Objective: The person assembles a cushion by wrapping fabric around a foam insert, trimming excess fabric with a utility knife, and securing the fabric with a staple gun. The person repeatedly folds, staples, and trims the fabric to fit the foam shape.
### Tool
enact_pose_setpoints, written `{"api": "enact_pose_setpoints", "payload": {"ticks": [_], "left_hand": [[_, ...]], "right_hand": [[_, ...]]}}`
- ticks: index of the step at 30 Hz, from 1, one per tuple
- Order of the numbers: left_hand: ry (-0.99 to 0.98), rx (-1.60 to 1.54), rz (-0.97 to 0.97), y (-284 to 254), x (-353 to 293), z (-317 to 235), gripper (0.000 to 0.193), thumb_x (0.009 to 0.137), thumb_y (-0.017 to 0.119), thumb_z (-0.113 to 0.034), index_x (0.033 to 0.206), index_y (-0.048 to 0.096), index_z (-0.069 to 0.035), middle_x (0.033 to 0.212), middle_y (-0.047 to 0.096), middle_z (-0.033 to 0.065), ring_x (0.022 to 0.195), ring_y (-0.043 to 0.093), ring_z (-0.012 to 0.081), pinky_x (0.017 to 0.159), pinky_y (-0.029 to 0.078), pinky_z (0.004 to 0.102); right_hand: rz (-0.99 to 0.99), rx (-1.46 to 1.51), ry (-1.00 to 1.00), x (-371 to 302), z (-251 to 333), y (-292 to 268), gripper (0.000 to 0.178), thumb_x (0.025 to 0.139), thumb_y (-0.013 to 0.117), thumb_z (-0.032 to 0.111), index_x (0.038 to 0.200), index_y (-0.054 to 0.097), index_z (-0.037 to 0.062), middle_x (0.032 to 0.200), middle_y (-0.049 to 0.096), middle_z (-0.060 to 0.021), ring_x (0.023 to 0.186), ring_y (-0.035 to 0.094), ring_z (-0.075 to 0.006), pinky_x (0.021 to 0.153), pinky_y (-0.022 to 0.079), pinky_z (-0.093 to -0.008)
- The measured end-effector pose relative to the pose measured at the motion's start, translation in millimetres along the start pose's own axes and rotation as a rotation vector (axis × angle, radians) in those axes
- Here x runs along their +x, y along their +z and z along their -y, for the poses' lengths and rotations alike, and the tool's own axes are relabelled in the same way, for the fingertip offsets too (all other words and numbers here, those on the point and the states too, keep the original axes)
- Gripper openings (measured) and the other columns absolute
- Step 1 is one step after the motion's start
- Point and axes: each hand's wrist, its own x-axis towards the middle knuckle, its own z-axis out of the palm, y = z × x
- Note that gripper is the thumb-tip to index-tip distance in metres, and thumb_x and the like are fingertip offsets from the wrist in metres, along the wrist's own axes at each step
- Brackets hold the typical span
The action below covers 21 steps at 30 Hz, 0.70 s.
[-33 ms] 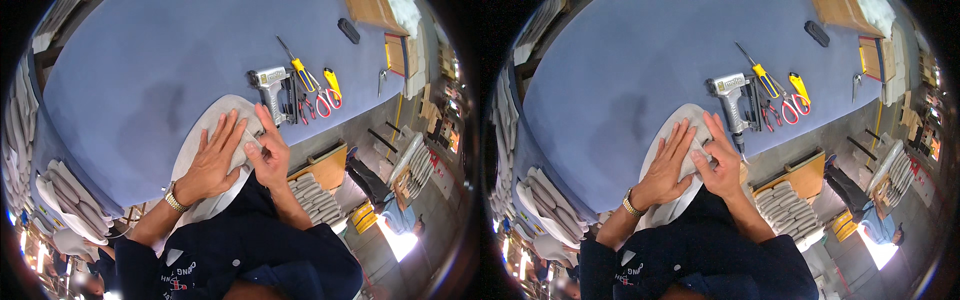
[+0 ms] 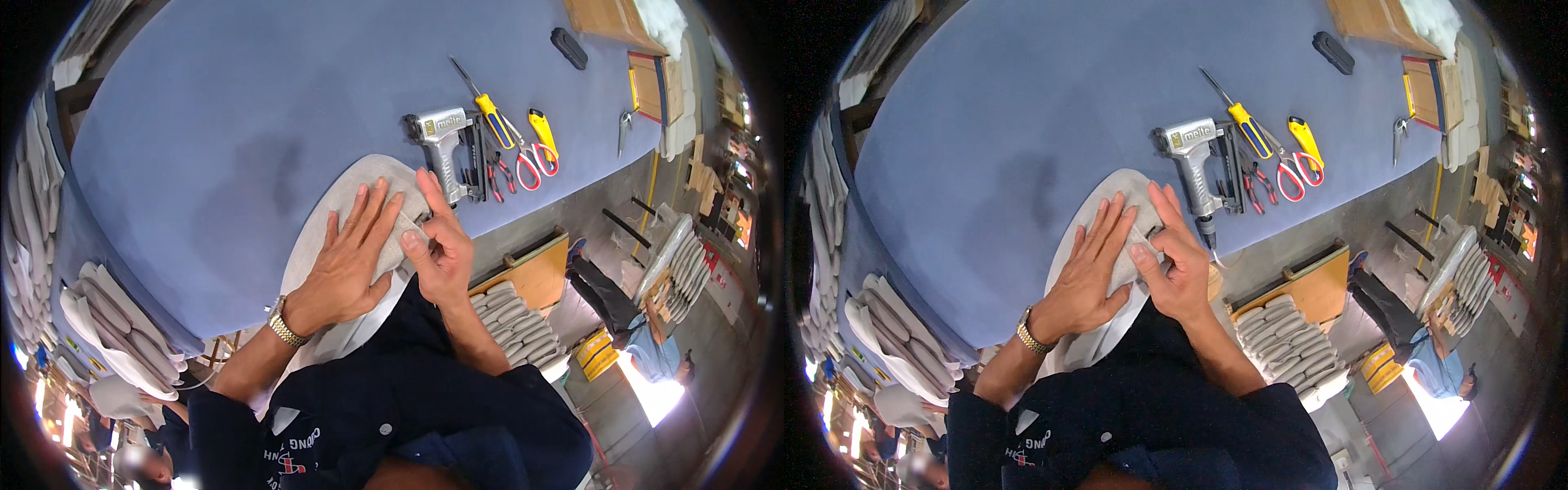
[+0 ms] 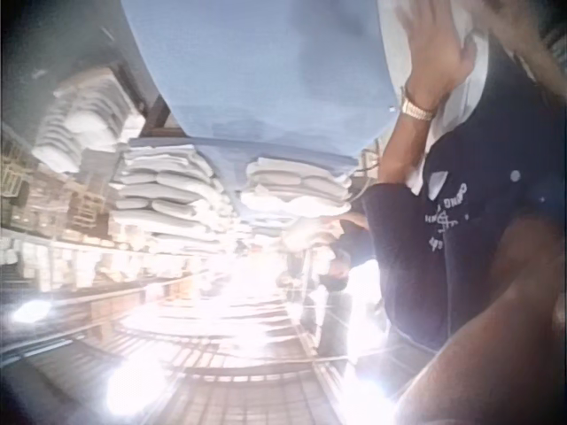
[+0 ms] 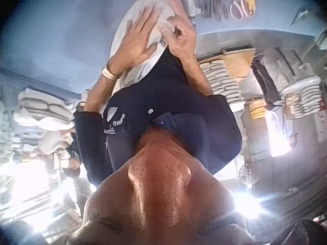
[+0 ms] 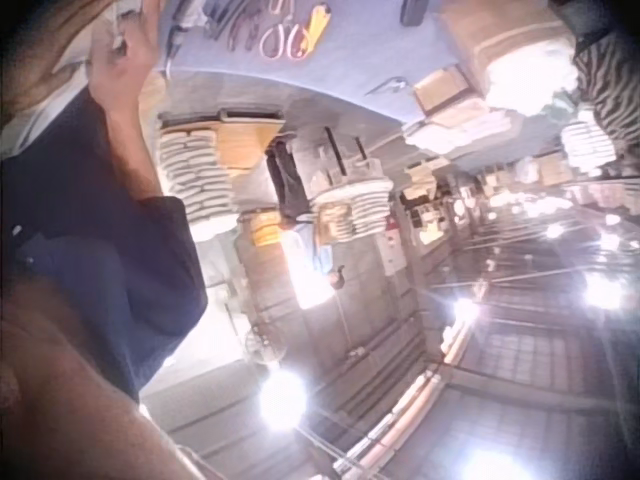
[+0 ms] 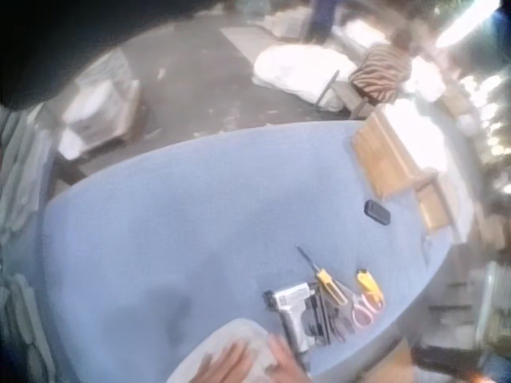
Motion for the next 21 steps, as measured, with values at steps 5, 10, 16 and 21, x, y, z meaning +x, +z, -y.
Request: {"api": "enact_pose_setpoints", "payload": {"ticks": [5, 10, 16, 21], "left_hand": [[0.019, 0.03, 0.04, -5, 8, 0, 0.1, 0.082, 0.066, -0.012, 0.168, 0.016, -0.012, 0.175, 0.004, 0.0206, 0.161, 0.001, 0.0453, 0.121, 0.017, 0.0721], [0.114, -0.005, 0.02, -4, 9, 11, 0.101, 0.082, 0.065, -0.011, 0.169, 0.015, -0.015, 0.176, 0.003, 0.0203, 0.159, -0.001, 0.0495, 0.115, 0.019, 0.0784], [0.173, -0.122, -0.006, -4, 9, 22, 0.099, 0.087, 0.066, -0.015, 0.169, 0.01, -0.014, 0.176, 0.002, 0.019, 0.16, -0.003, 0.0462, 0.118, 0.014, 0.0754], [0.176, -0.678, -0.017, 0, 26, 49, 0.079, 0.107, 0.053, -0.025, 0.17, 0.007, -0.012, 0.176, 0.004, 0.0183, 0.162, -0.001, 0.0384, 0.126, 0.006, 0.0622]], "right_hand": [[-0.082, 0.194, 0.041, -5, -15, 7, 0.028, 0.097, 0.071, 0.011, 0.078, 0.055, -0.0032, 0.156, 0.047, -0.0312, 0.154, 0.031, -0.0468, 0.122, 0.028, -0.0514], [-0.109, 0.348, 0.066, -7, -22, 12, 0.027, 0.098, 0.069, 0.01, 0.077, 0.056, -0.0032, 0.159, 0.045, -0.029, 0.157, 0.027, -0.0432, 0.124, 0.024, -0.0503], [-0.137, 0.415, 0.055, -8, -27, 17, 0.025, 0.097, 0.068, 0.009, 0.077, 0.059, -0.0031, 0.161, 0.044, -0.0266, 0.158, 0.025, -0.0413, 0.125, 0.022, -0.0489], [-0.111, 0.403, 0.004, -9, -38, 18, 0.022, 0.097, 0.066, 0.008, 0.079, 0.061, -0.0031, 0.162, 0.043, -0.0251, 0.158, 0.026, -0.0412, 0.125, 0.022, -0.0484]]}}
